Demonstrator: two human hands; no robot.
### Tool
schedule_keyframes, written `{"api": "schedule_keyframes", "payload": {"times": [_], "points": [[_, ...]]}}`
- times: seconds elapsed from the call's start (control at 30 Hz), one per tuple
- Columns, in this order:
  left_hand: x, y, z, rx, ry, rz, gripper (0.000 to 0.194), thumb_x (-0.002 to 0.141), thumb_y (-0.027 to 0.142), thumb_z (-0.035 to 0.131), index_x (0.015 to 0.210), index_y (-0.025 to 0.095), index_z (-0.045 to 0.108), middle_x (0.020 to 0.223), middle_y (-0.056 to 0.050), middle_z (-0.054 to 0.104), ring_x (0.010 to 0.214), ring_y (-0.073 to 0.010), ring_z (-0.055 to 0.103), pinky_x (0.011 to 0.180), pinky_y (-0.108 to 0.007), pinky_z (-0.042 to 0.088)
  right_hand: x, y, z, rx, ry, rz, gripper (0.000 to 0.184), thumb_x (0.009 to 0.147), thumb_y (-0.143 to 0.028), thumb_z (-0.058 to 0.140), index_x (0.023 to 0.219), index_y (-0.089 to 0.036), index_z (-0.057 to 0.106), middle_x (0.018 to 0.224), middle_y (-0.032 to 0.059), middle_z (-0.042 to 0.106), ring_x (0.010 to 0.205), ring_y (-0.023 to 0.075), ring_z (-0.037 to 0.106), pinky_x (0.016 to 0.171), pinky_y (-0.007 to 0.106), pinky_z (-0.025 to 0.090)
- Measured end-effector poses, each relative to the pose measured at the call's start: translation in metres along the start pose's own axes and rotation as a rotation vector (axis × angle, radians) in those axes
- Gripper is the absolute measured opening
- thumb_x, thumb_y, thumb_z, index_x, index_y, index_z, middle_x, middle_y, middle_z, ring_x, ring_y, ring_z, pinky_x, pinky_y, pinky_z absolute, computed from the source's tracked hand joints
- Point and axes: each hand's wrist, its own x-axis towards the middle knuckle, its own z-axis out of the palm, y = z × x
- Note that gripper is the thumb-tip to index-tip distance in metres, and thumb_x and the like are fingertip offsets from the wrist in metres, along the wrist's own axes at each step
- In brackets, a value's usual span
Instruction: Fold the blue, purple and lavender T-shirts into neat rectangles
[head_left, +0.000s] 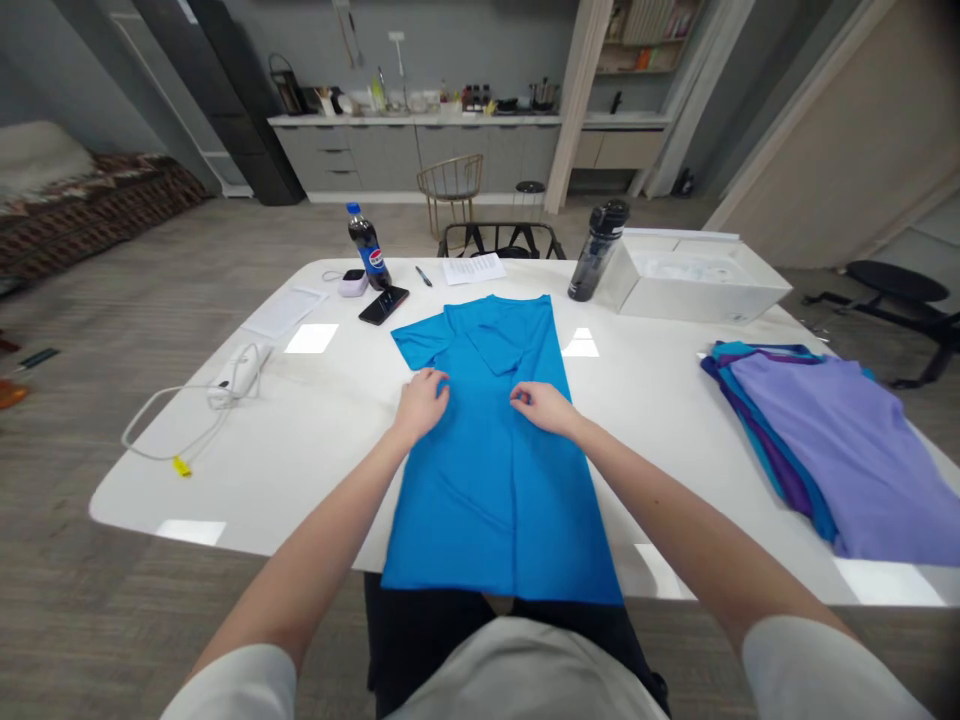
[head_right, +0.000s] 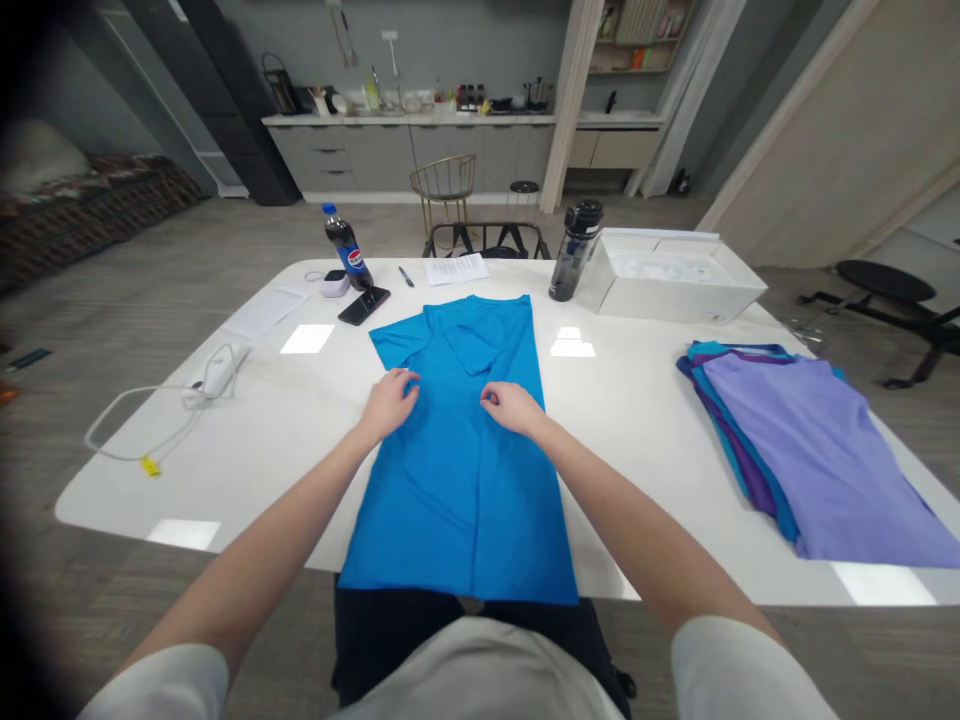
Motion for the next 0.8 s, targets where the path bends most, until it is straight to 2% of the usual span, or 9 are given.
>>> {"api": "schedule_keyframes", "payload": {"times": [0.17, 0.23, 0.33, 0.47, 0.6, 0.7, 0.8], "points": [[0.094, -0.067, -0.008, 0.213, 0.038, -0.267, 0.034, 0.102, 0.034, 0.041, 0.125, 0.020, 0.063, 0.130, -0.015, 0.064, 0.121, -0.0337, 0.058, 0.100, -0.052, 0.044, 0.120, -0.008, 0.000, -0.053, 0.037, -0.001, 0.016, 0.094, -0.026, 0.064, 0.106, -0.021, 0.073, 0.096, 0.0038, 0.073, 0.089, 0.0177, 0.065, 0.076, 0.024, 0.044], [0.121, -0.089, -0.007, 0.259, 0.034, -0.337, 0.039, 0.102, 0.037, 0.041, 0.132, 0.017, 0.058, 0.134, -0.019, 0.062, 0.125, -0.0363, 0.055, 0.102, -0.054, 0.042, 0.166, -0.012, 0.001, -0.067, 0.067, 0.001, 0.021, 0.095, -0.027, 0.063, 0.113, -0.020, 0.072, 0.103, 0.0055, 0.073, 0.095, 0.0189, 0.065, 0.081, 0.025, 0.045], [0.146, -0.114, -0.001, 0.299, 0.010, -0.373, 0.047, 0.102, 0.043, 0.043, 0.138, 0.014, 0.053, 0.137, -0.022, 0.059, 0.127, -0.0387, 0.053, 0.103, -0.056, 0.040, 0.227, -0.016, 0.005, -0.080, 0.054, 0.004, 0.029, 0.098, -0.029, 0.059, 0.125, -0.021, 0.068, 0.109, 0.0068, 0.073, 0.098, 0.0204, 0.066, 0.084, 0.027, 0.047], [0.156, -0.134, 0.007, 0.290, -0.003, -0.379, 0.047, 0.098, 0.047, 0.051, 0.132, 0.015, 0.058, 0.132, -0.021, 0.062, 0.124, -0.0396, 0.054, 0.101, -0.056, 0.041, 0.289, -0.016, 0.013, -0.128, 0.025, 0.023, 0.041, 0.100, -0.030, 0.055, 0.141, -0.024, 0.057, 0.116, 0.0085, 0.073, 0.104, 0.0245, 0.066, 0.088, 0.032, 0.048], [0.156, -0.142, 0.008, 0.145, 0.010, -0.462, 0.032, 0.095, 0.045, 0.056, 0.110, 0.020, 0.068, 0.121, -0.015, 0.067, 0.118, -0.0375, 0.059, 0.097, -0.053, 0.043, 0.328, -0.008, 0.021, -0.199, 0.021, 0.042, 0.054, 0.100, -0.033, 0.054, 0.153, -0.026, 0.046, 0.134, 0.0146, 0.064, 0.118, 0.0303, 0.062, 0.095, 0.038, 0.047], [0.151, -0.143, 0.003, -0.012, 0.078, -0.518, 0.025, 0.094, 0.042, 0.055, 0.096, 0.021, 0.068, 0.107, -0.012, 0.070, 0.108, -0.0329, 0.063, 0.092, -0.047, 0.046, 0.340, -0.003, 0.027, -0.242, -0.007, 0.046, 0.044, 0.101, -0.038, 0.053, 0.144, -0.030, 0.057, 0.135, 0.0148, 0.061, 0.119, 0.0326, 0.060, 0.096, 0.043, 0.046], [0.144, -0.137, -0.011, -0.311, 0.158, -0.470, 0.026, 0.091, 0.045, 0.059, 0.085, 0.021, 0.064, 0.080, -0.004, 0.068, 0.084, -0.0240, 0.065, 0.078, -0.036, 0.048, 0.340, 0.001, 0.032, -0.235, 0.027, -0.006, 0.028, 0.099, -0.034, 0.054, 0.121, -0.027, 0.070, 0.123, 0.0123, 0.064, 0.113, 0.0306, 0.060, 0.093, 0.042, 0.046]]}}
